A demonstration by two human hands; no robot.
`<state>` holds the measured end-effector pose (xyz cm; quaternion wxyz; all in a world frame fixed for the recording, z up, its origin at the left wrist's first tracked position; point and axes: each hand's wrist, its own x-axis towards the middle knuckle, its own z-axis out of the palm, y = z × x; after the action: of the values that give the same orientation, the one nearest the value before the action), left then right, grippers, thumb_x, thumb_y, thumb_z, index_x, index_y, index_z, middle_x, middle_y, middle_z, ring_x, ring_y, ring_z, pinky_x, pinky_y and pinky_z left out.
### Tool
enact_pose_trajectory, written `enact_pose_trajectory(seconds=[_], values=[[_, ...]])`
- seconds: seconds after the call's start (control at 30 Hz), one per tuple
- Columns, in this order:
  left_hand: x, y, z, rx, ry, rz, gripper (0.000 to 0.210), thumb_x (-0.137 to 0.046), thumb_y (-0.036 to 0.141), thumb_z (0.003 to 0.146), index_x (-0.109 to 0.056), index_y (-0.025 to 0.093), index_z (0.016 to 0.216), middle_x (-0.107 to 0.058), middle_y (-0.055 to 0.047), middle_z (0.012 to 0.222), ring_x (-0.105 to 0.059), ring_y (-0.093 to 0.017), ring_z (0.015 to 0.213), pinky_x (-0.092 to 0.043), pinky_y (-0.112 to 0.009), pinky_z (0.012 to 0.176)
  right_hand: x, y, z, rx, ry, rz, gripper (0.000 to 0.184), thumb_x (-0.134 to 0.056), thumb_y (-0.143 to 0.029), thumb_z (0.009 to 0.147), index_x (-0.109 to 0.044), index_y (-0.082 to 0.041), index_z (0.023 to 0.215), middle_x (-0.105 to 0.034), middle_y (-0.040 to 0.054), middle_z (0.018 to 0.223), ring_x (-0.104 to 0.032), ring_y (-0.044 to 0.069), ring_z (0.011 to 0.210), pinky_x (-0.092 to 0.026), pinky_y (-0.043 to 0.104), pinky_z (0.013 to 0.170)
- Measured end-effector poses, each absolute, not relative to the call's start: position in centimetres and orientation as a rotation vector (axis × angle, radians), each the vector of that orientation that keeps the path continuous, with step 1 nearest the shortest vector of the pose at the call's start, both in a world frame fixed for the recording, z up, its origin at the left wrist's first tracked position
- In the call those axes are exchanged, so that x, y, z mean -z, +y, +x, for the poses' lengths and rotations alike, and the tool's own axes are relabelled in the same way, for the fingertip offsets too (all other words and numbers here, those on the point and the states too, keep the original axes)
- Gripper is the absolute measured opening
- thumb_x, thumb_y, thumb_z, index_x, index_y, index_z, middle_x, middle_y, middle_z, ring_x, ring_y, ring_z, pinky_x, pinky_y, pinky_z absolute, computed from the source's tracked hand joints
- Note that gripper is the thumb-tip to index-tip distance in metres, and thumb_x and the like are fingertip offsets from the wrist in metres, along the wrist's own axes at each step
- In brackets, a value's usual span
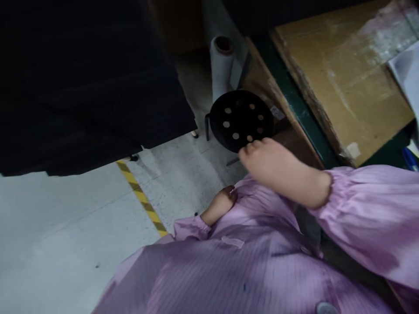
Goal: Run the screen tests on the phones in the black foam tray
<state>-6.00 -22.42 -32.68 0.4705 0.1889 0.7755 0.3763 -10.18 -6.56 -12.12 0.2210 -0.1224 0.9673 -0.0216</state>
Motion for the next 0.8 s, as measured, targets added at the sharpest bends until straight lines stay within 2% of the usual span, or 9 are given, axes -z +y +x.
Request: enact_pose_trajectory(seconds=[0.13, 0.23, 0.37, 0.43, 0.57, 0.8], values=[[32.2, -23.9, -6.8, -0.649, 2.036, 0.586, 0.033, -0.058, 0.031, 0.094, -0.060, 0.014, 0.122, -0.064, -0.013, 0.123, -0.061, -0.026, 0.114, -0.048, -0.051, 0.101, 14.7, -1.4, -9.5, -0.335, 2.742, -0.256, 0.017, -0.056, -0.012, 0.089, -0.066, -0.007, 0.100, -0.067, 0.0184, 0.085, -0.065, 0.033, 0.080, -0.048, 0.039, 0.069], [31.2, -24.5, -8.1, -0.506, 2.117, 0.700, 0.038, -0.056, 0.019, 0.091, -0.058, 0.008, 0.126, -0.064, -0.022, 0.124, -0.058, -0.032, 0.120, -0.042, -0.050, 0.105, 15.6, 0.0, -9.3, -0.185, 2.693, -0.139, 0.017, -0.063, -0.024, 0.089, -0.067, -0.012, 0.100, -0.067, 0.0129, 0.077, -0.066, 0.031, 0.070, -0.049, 0.037, 0.065], [29.7, -25.1, -10.6, -0.389, 2.228, 0.799, 0.048, -0.050, 0.021, 0.091, -0.050, 0.005, 0.137, -0.060, -0.025, 0.131, -0.056, -0.034, 0.124, -0.040, -0.047, 0.105, 15.3, -0.6, -10.1, 0.109, 2.703, -0.105, 0.027, -0.062, -0.029, 0.093, -0.066, -0.014, 0.115, -0.070, 0.0122, 0.095, -0.068, 0.031, 0.083, -0.053, 0.038, 0.073], [29.0, -25.4, -11.8, -0.346, 2.287, 0.816, 0.050, -0.048, 0.024, 0.093, -0.046, 0.005, 0.139, -0.058, -0.026, 0.134, -0.055, -0.034, 0.126, -0.040, -0.047, 0.106, 15.0, -0.9, -10.4, 0.100, 2.683, -0.079, 0.030, -0.063, -0.028, 0.093, -0.065, -0.012, 0.119, -0.070, 0.0140, 0.101, -0.069, 0.032, 0.087, -0.054, 0.039, 0.076], [27.9, -26.2, -13.6, -0.258, 2.386, 0.792, 0.052, -0.046, 0.024, 0.094, -0.043, 0.002, 0.141, -0.055, -0.028, 0.137, -0.053, -0.036, 0.128, -0.039, -0.049, 0.107, 14.6, -1.2, -10.5, 0.036, 2.547, -0.014, 0.035, -0.063, -0.029, 0.095, -0.062, -0.007, 0.124, -0.070, 0.0173, 0.098, -0.069, 0.034, 0.091, -0.054, 0.040, 0.077], [25.5, -27.1, -14.9, -0.174, 2.487, 0.768, 0.053, -0.048, 0.026, 0.095, -0.044, 0.000, 0.141, -0.056, -0.027, 0.138, -0.056, -0.035, 0.127, -0.044, -0.047, 0.105, 14.3, -1.3, -10.5, 0.080, 2.521, -0.031, 0.038, -0.056, -0.029, 0.100, -0.058, -0.008, 0.131, -0.068, 0.0185, 0.110, -0.067, 0.032, 0.103, -0.054, 0.038, 0.085]])
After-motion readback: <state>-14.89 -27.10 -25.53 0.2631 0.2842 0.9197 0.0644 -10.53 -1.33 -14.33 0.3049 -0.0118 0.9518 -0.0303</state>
